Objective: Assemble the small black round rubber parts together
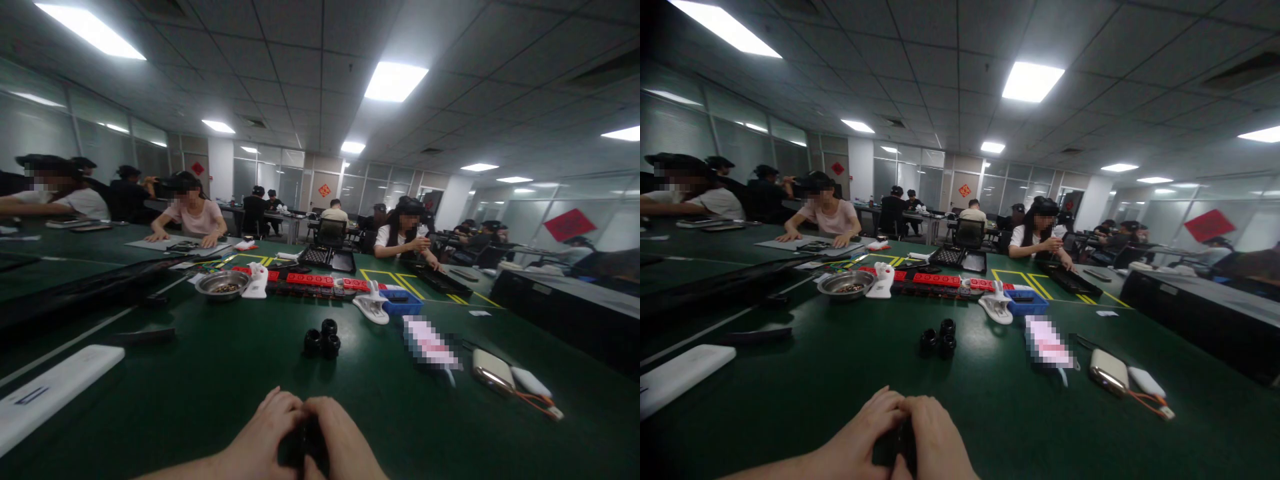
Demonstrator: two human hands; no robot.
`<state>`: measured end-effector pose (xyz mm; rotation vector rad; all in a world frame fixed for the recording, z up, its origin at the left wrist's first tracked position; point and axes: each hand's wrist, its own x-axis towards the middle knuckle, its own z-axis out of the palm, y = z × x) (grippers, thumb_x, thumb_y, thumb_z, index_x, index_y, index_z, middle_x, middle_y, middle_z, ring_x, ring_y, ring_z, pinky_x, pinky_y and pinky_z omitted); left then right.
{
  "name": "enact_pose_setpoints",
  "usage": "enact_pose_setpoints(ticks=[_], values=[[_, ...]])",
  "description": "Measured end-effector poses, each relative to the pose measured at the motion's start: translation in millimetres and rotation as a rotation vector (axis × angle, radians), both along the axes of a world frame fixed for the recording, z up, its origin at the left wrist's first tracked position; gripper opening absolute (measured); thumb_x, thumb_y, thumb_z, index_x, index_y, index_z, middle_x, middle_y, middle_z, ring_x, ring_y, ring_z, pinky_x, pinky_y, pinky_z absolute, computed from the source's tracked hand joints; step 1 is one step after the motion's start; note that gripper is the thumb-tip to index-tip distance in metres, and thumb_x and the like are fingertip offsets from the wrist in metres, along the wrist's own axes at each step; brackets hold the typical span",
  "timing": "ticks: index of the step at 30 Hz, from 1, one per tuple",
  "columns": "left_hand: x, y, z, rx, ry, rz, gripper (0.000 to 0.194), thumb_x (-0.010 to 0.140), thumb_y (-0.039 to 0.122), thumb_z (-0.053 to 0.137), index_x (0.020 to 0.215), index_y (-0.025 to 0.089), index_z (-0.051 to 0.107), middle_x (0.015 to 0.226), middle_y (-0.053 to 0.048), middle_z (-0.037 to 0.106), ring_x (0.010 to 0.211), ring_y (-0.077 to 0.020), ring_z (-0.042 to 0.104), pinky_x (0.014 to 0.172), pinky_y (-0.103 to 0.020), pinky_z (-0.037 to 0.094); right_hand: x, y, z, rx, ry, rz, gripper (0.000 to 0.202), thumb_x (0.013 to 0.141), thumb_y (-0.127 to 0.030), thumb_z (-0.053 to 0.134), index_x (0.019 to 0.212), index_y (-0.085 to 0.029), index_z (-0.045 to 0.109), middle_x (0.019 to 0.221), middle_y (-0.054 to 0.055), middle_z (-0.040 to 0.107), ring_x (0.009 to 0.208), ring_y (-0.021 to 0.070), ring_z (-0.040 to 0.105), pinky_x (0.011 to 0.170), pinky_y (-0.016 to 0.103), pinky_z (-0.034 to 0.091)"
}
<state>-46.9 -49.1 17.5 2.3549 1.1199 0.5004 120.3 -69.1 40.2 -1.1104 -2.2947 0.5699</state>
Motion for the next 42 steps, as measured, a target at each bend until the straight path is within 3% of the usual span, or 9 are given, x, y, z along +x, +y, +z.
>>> enact_pose_setpoints(ticks=[8,14,21,26,28,33,36,38,42], values=[[3,0,-0.2,0.049,-0.032,0.007,0.029,0.057,0.029,0.071,0.084,0.021,0.063,0.099,-0.003,0.056,0.093,-0.0235,0.051,0.094,-0.039,0.033,2,3,-5.7,0.074,-0.082,-0.14,0.046,0.062,-0.025,0.057,0.104,-0.01,0.049,0.098,0.016,0.057,0.09,0.0311,0.051,0.081,0.047,0.041],[0,1,-0.5,0.039,-0.03,-0.009,0.038,0.057,0.028,0.072,0.093,0.023,0.061,0.099,-0.001,0.056,0.093,-0.0232,0.049,0.091,-0.038,0.035,8,4,1.8,0.012,0.056,0.114,0.049,0.054,-0.014,0.047,0.103,-0.011,0.051,0.101,0.013,0.055,0.094,0.0243,0.05,0.085,0.036,0.04],[-1,2,-9.0,0.04,-0.054,0.005,0.032,0.059,0.038,0.071,0.087,0.024,0.063,0.102,-0.002,0.056,0.095,-0.0247,0.049,0.099,-0.044,0.024,4,4,0.9,-0.006,-0.093,-0.131,0.045,0.057,-0.028,0.065,0.098,-0.013,0.052,0.093,0.011,0.057,0.085,0.0276,0.05,0.079,0.042,0.04],[-1,4,-3.5,0.012,-0.018,-0.012,0.038,0.056,0.031,0.074,0.092,0.025,0.062,0.103,-0.002,0.054,0.096,-0.0249,0.048,0.098,-0.045,0.027,9,7,1.8,-0.05,0.026,0.098,0.043,0.06,-0.019,0.054,0.102,-0.016,0.05,0.098,0.008,0.056,0.089,0.0227,0.052,0.081,0.034,0.041],[-1,4,0.4,-0.001,-0.002,-0.026,0.037,0.058,0.033,0.074,0.092,0.024,0.063,0.103,-0.003,0.055,0.097,-0.0256,0.048,0.097,-0.044,0.028,12,10,-3.3,0.019,0.055,0.126,0.046,0.063,-0.024,0.055,0.108,-0.016,0.047,0.104,0.01,0.054,0.095,0.0248,0.051,0.086,0.037,0.039],[-2,4,3.1,-0.015,-0.001,-0.041,0.03,0.062,0.035,0.07,0.088,0.023,0.063,0.103,-0.003,0.055,0.096,-0.0249,0.049,0.095,-0.043,0.031,10,14,-19.3,0.18,0.026,-0.056,0.056,0.062,-0.049,0.065,0.105,-0.017,0.049,0.099,0.012,0.056,0.091,0.0309,0.052,0.081,0.043,0.041],[-1,4,3.4,-0.024,-0.005,-0.033,0.033,0.059,0.03,0.071,0.09,0.025,0.062,0.103,-0.002,0.054,0.096,-0.0243,0.048,0.093,-0.042,0.033,10,10,-10.8,0.065,0.034,0.007,0.035,0.066,-0.029,0.059,0.098,-0.017,0.052,0.093,0.01,0.058,0.086,0.0261,0.054,0.078,0.039,0.043],[-1,3,4.3,-0.025,-0.013,-0.02,0.035,0.057,0.029,0.072,0.091,0.025,0.061,0.101,-0.002,0.054,0.094,-0.0239,0.048,0.091,-0.04,0.035,12,7,-1.6,-0.044,0.092,0.101,0.038,0.063,-0.017,0.05,0.101,-0.017,0.051,0.098,0.009,0.058,0.089,0.0233,0.054,0.08,0.035,0.044],[-1,2,2.7,0.0,-0.012,-0.009,0.037,0.058,0.032,0.073,0.092,0.024,0.062,0.102,-0.002,0.054,0.096,-0.0248,0.048,0.095,-0.043,0.031,14,6,0.6,-0.004,0.145,0.141,0.052,0.064,-0.022,0.051,0.114,-0.014,0.044,0.115,0.012,0.05,0.105,0.026,0.048,0.089,0.037,0.039]])
